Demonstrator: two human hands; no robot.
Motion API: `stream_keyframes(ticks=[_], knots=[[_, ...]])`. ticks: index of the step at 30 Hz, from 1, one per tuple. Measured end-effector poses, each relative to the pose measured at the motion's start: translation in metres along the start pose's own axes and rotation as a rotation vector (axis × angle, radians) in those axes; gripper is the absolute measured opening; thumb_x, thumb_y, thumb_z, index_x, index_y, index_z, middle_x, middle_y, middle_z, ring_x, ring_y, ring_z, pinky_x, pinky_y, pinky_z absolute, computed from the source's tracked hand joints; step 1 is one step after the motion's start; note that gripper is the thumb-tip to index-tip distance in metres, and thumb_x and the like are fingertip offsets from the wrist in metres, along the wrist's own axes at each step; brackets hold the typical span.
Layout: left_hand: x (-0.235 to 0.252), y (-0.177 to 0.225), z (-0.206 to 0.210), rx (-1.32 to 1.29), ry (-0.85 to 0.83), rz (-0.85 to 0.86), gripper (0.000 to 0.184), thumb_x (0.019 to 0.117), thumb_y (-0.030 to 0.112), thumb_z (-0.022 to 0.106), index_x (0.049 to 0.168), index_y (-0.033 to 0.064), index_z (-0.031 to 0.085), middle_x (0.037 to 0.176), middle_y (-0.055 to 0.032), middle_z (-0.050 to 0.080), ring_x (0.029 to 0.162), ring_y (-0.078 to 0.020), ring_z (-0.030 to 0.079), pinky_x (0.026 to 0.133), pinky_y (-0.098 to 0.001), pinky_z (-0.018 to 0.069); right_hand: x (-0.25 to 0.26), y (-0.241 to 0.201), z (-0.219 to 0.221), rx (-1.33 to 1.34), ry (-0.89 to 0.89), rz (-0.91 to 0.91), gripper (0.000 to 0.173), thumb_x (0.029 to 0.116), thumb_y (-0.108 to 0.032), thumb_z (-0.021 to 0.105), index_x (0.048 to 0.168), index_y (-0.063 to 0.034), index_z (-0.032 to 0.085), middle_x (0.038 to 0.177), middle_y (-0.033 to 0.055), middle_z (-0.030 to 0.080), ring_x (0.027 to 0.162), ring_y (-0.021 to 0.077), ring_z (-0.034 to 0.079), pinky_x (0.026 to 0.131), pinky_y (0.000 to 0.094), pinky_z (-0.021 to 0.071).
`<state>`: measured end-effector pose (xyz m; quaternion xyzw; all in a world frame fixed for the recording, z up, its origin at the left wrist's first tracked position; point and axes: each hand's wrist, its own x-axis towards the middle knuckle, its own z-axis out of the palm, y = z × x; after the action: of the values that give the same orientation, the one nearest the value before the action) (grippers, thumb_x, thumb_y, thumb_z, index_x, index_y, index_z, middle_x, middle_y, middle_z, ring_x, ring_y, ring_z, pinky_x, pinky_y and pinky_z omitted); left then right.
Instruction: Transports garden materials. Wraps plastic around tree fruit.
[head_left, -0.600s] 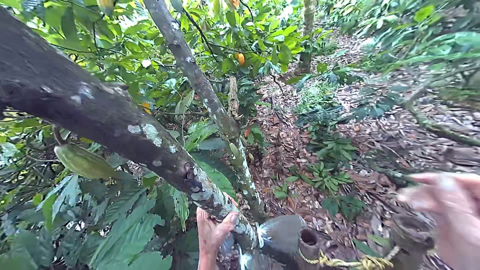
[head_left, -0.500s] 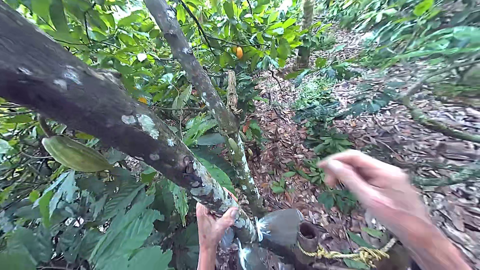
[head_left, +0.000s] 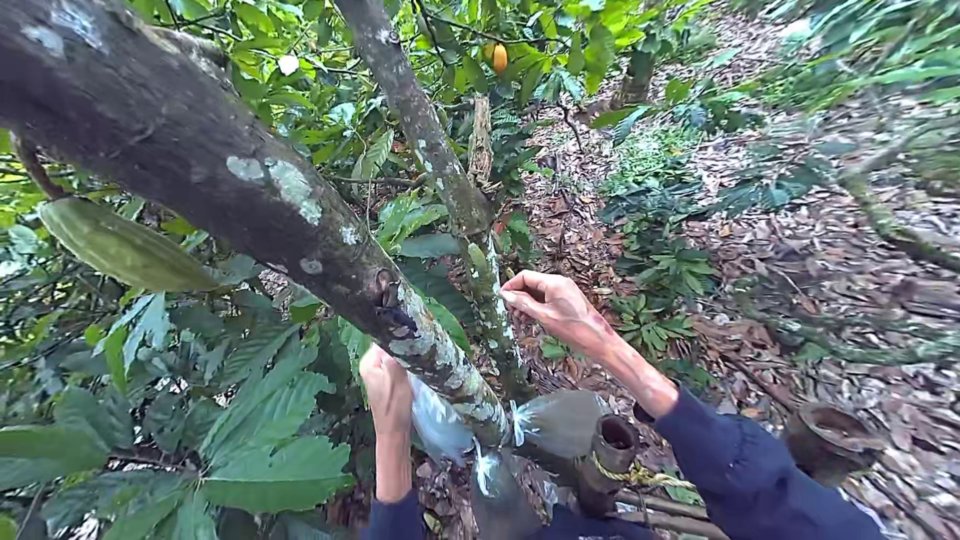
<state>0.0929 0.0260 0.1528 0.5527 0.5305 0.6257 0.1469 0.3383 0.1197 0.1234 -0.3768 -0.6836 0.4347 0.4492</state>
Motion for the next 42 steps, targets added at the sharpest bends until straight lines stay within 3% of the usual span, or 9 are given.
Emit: stream_keyframes(ticks=[2,6,8,11,16,24,29,35,42], knots=[[0.026,-0.018,0.010,-0.242,0.027,-0.166,0.028,0.1068,0.010,0.039,0.110,-0.0067,0.061,0.085,-0.0102,0.068,0.073,-0.0156,0.067,0.068,-0.0324,0.0597,-0.003,0.002,0.008,0.006,-0.024,0.018,0.023,0.1029,-0.027,0.058,0.110,-0.0107,0.072,0.089,-0.0003,0.072,0.075,0.0073,0.069,0.071,0.0266,0.0592],[0.051,-0.033,0.031,-0.736,-0.125,-0.341,0.044,0.1131,0.037,0.024,0.126,0.0074,0.055,0.084,-0.0045,0.063,0.063,-0.0112,0.062,0.053,-0.0265,0.0558,-0.012,-0.008,0.031,0.019,-0.184,0.006,0.054,0.0982,-0.046,0.065,0.136,-0.0081,0.060,0.126,0.0077,0.068,0.108,0.0152,0.069,0.092,0.0349,0.0585],[0.069,-0.040,0.046,-0.874,-0.258,-0.307,0.042,0.1119,0.041,0.031,0.116,0.0106,0.060,0.073,-0.0013,0.060,0.053,-0.0096,0.058,0.047,-0.0243,0.0519,-0.014,-0.010,0.038,0.004,-0.197,-0.020,0.077,0.0941,-0.053,0.067,0.152,-0.0071,0.045,0.146,0.0131,0.055,0.127,0.0214,0.059,0.103,0.0386,0.0532],[0.081,-0.001,0.079,-0.800,-0.189,-0.463,0.050,0.1119,0.046,0.022,0.092,0.0138,0.055,0.051,0.0046,0.047,0.035,-0.0056,0.045,0.035,-0.0203,0.0432,-0.017,-0.005,0.039,0.014,-0.098,-0.058,0.080,0.0928,-0.053,0.069,0.154,-0.0084,0.043,0.143,0.0111,0.059,0.128,0.0206,0.059,0.105,0.0387,0.0510],[0.076,0.007,0.112,-0.874,-0.279,-0.487,0.048,0.1108,0.045,0.032,0.094,0.0094,0.060,0.058,0.0022,0.047,0.043,-0.0076,0.044,0.042,-0.0210,0.0425,-0.025,0.001,0.035,0.096,-0.074,-0.088,0.068,0.0957,-0.046,0.069,0.148,-0.0065,0.050,0.124,0.0034,0.071,0.113,0.0106,0.067,0.101,0.0323,0.0547],[0.095,0.039,0.138,-0.596,-0.881,-0.355,0.052,0.1075,0.054,0.038,0.118,0.0093,0.062,0.087,-0.0078,0.063,0.073,-0.0168,0.064,0.067,-0.0337,0.0588,-0.029,-0.005,0.015,0.436,0.266,-0.080,0.028,0.0959,-0.015,0.071,0.119,0.0006,0.067,0.098,0.0071,0.075,0.088,0.0138,0.073,0.080,0.0296,0.0617],[0.091,0.049,0.144,-0.585,-0.931,-0.342,0.056,0.1005,0.049,0.057,0.143,0.0139,0.047,0.122,-0.0172,0.066,0.101,-0.0279,0.069,0.087,-0.0444,0.0588,-0.035,-0.011,-0.004,0.408,0.388,-0.077,0.024,0.0955,-0.014,0.071,0.115,-0.0009,0.069,0.095,0.0063,0.075,0.082,0.0129,0.072,0.075,0.0277,0.0616],[0.082,0.038,0.141,-0.676,-0.946,-0.347,0.067,0.0959,0.056,0.063,0.148,0.0177,0.044,0.126,-0.0112,0.066,0.110,-0.0220,0.067,0.097,-0.0405,0.0572,-0.041,-0.005,-0.008,0.366,0.475,-0.038,0.023,0.0956,-0.017,0.071,0.113,-0.0020,0.070,0.090,0.0051,0.075,0.078,0.0124,0.071,0.071,0.0266,0.0609],[0.080,0.032,0.136,-0.670,-0.998,-0.303,0.075,0.0881,0.012,0.069,0.155,0.0168,0.036,0.127,-0.0132,0.065,0.107,-0.0198,0.067,0.095,-0.0392,0.0568,-0.046,-0.014,0.004,0.397,0.421,0.043,0.025,0.0948,-0.020,0.072,0.114,-0.0037,0.069,0.092,0.0040,0.074,0.079,0.0119,0.071,0.071,0.0274,0.0606]])
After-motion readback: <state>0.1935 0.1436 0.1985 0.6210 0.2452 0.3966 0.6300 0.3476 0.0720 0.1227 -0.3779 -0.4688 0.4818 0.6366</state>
